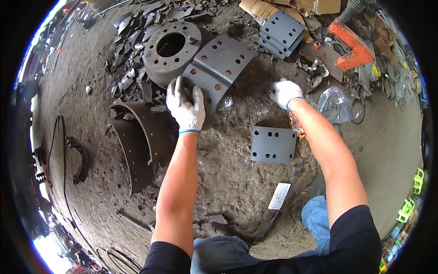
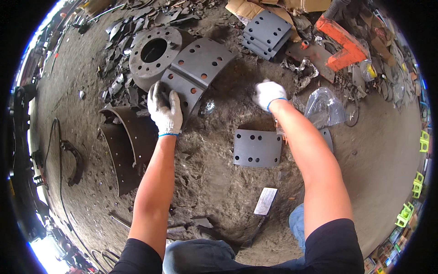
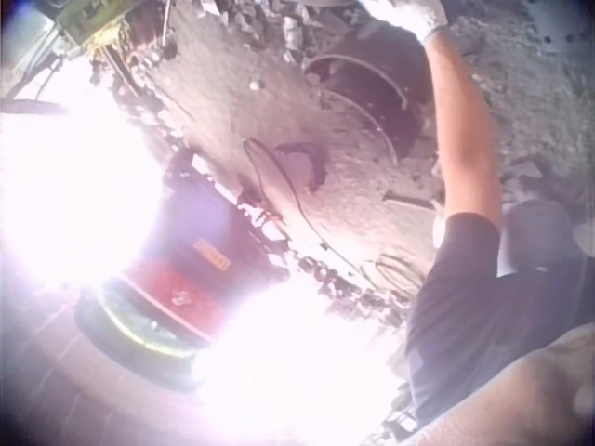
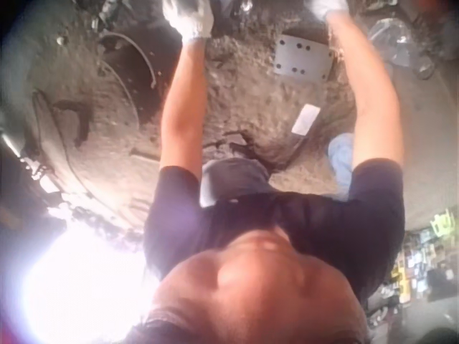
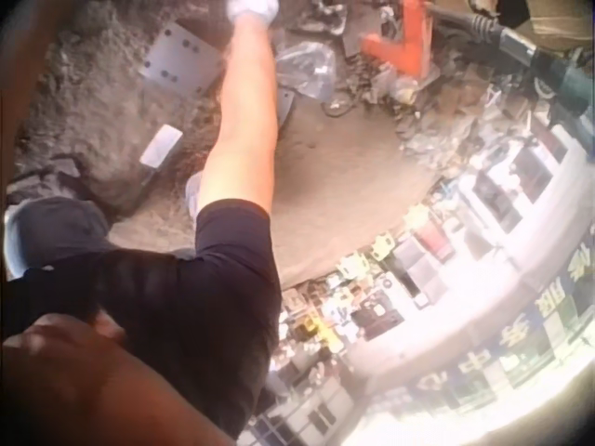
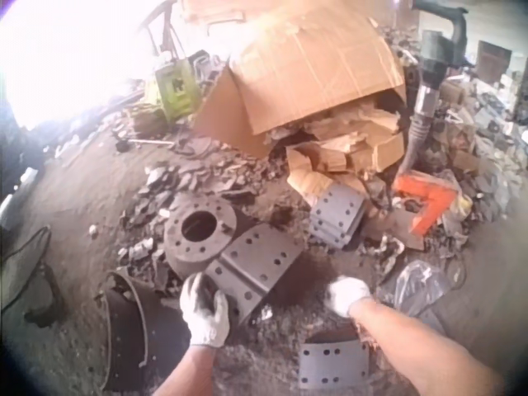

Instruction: The person kneels on the workshop floor and assembles brake shoes by inserting small copper-colored pins into holes on curved metal plates. The person uses a metal scraper to clean the surfaces of the brake shoes and repeatedly handles multiple brake shoe segments and pins.

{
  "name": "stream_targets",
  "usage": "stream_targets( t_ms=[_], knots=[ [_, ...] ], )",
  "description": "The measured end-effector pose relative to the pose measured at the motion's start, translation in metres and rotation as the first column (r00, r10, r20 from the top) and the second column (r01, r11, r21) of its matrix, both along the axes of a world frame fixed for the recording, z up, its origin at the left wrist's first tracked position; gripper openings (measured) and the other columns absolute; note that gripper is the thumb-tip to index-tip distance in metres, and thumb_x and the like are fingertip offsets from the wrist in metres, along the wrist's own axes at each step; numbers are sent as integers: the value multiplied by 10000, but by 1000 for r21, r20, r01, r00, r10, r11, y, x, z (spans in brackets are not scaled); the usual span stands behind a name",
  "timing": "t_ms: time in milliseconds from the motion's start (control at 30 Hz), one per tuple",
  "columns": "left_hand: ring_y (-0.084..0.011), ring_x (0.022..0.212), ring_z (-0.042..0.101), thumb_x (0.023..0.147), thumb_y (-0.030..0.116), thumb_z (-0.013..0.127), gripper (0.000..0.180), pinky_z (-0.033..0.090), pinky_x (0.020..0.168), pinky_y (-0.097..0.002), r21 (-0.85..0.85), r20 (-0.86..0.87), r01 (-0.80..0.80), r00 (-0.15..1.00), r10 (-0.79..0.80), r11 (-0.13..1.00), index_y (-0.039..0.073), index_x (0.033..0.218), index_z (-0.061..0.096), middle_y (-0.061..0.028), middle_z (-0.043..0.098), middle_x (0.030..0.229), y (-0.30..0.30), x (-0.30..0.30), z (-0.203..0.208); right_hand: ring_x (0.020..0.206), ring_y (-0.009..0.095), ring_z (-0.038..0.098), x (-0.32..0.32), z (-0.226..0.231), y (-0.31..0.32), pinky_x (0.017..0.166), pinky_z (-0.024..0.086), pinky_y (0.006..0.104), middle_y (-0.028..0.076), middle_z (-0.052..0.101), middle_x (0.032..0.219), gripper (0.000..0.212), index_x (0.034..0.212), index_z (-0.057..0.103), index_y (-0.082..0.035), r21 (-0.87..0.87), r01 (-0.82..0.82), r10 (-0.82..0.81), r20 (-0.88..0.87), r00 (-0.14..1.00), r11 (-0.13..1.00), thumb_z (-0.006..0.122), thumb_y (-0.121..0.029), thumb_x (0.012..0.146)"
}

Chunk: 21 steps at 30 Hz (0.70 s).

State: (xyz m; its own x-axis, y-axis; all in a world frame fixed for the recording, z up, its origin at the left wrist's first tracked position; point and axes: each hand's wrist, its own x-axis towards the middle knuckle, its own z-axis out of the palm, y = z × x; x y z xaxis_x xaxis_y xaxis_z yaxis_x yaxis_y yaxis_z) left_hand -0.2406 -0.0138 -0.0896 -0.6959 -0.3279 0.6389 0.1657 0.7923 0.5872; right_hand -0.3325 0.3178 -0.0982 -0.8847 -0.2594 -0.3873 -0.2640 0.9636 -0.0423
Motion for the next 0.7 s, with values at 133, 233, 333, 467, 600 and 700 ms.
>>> stream_targets(
  t_ms=[133,233,333,467,600,700],
  knots=[
    [-445,1213,627,876,213,782,510,498,1064,-523,23,122,15,992,-17,1000,18,1332,660,-252,660,1311,11,1,19,1193,432,705,-24,-29,81,1020,579,499,275,723,1276,442,1188,784,-54,1,40,-39,-220,975,999,665,-397,935],
    [-466,1332,561,892,300,802,565,438,1150,-545,-53,120,-101,987,106,994,71,1383,642,-258,615,1415,25,1,25,835,197,715,-21,-44,141,743,570,390,82,791,959,339,1201,761,-22,-797,216,-437,-66,897,564,763,-298,1005],
    [-471,1380,512,870,313,832,601,409,1168,-560,-132,168,-103,978,125,986,90,1395,641,-249,556,1482,-13,35,34,741,60,628,54,-13,68,605,507,243,-26,695,890,274,1235,734,-49,-816,483,-503,287,816,318,700,-267,1071],
    [-468,1358,544,810,284,884,724,457,1145,-549,-236,250,-79,958,140,968,94,1449,602,-251,576,1453,-56,103,57,816,80,656,160,14,30,661,551,251,17,722,986,250,1260,717,-16,-863,451,-443,321,837,227,660,-193,1093],
    [-423,1467,509,862,501,852,1034,449,1193,-454,41,737,-335,646,197,941,-45,1609,393,-314,484,1593,-117,131,38,697,101,643,225,8,9,619,545,283,12,702,879,221,1129,721,-38,-763,640,-468,534,704,94,644,-243,1100],
    [-324,1273,678,870,599,834,1115,539,1073,-418,500,766,-536,640,-59,680,-156,1566,399,-304,657,1410,-169,114,4,667,103,648,251,29,-30,599,527,281,22,715,829,226,1108,739,-31,-712,703,-387,649,655,-3,687,-249,1077]
  ],
)
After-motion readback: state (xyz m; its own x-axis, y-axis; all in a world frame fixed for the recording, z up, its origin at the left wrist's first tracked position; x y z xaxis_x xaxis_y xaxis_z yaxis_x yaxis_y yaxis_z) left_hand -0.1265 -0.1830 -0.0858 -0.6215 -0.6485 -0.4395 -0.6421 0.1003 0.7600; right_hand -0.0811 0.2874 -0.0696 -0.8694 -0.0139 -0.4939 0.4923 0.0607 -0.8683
